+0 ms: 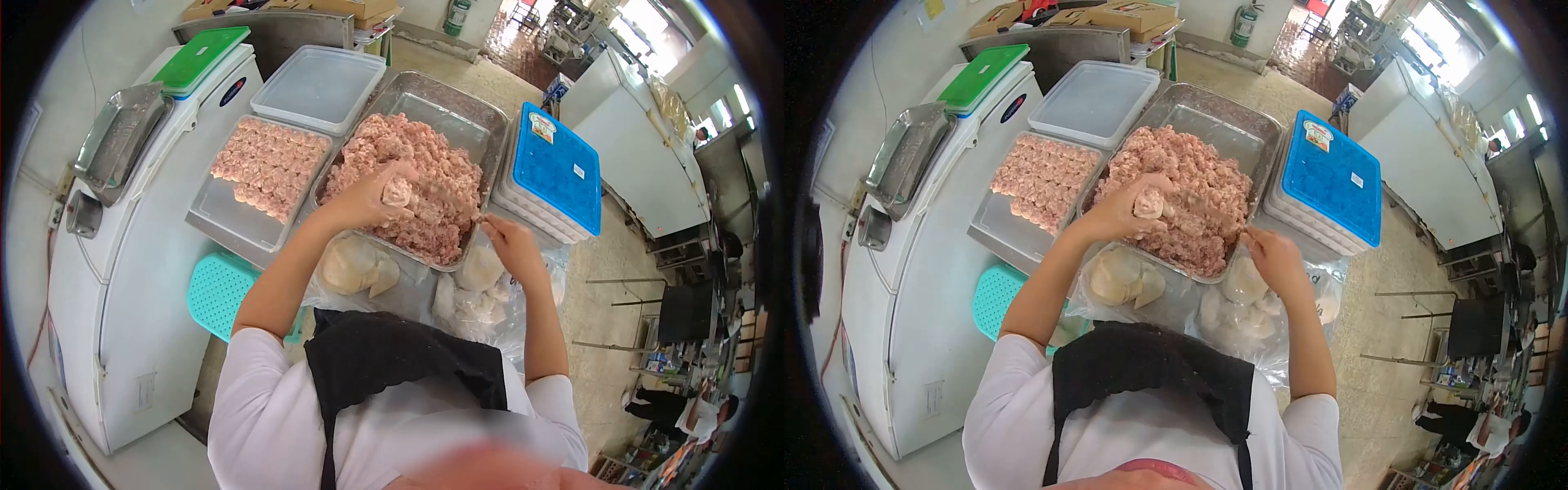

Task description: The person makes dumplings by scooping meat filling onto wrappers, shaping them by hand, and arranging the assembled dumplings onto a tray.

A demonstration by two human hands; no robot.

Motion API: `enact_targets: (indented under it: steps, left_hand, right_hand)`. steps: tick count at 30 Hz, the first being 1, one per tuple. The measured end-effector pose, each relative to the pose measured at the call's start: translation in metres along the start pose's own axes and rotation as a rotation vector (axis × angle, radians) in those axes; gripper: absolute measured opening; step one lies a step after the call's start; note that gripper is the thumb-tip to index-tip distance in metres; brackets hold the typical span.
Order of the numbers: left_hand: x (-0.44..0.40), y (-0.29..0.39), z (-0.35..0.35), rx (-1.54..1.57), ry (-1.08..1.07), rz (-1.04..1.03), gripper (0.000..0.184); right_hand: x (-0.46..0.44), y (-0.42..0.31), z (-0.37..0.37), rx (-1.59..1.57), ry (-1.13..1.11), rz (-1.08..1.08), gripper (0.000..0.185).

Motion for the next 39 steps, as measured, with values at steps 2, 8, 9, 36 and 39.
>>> enact_targets:
  steps: [2, 8, 9, 36, 39]
  left_hand:
    - [0.000, 0.018, 0.002, -0.133, 0.017, -0.161, 0.055]
    - [0.003, 0.028, -0.002, -0.076, -0.148, -0.116, 0.040]
    - [0.003, 0.024, 0.000, -0.090, -0.147, -0.143, 0.038]
    - [0.119, -0.008, 0.185, -0.206, -0.064, -0.093, 0.046]
    - [0.126, -0.032, 0.198, -0.112, -0.109, -0.023, 0.049]
  right_hand:
    - [0.012, -0.022, 0.021, -0.217, -0.053, -0.036, 0.031]
    - [0.014, -0.060, 0.012, -0.137, -0.099, 0.170, 0.030]
    - [0.012, -0.065, 0.019, -0.057, -0.080, 0.198, 0.031]
    - [0.017, -0.271, -0.048, -0.088, 0.009, 0.099, 0.030]
    - [0.008, -0.281, -0.093, -0.039, -0.053, 0.019, 0.032]
Point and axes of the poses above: each hand's wrist, its own x-axis away from the middle knuckle, its own z-axis out of the back of the hand, y = z × x, the point moved 4 cm from there along -x, towards the middle knuckle, and after that the axes turned 8 degrees about -z, right-handed, at the moved point
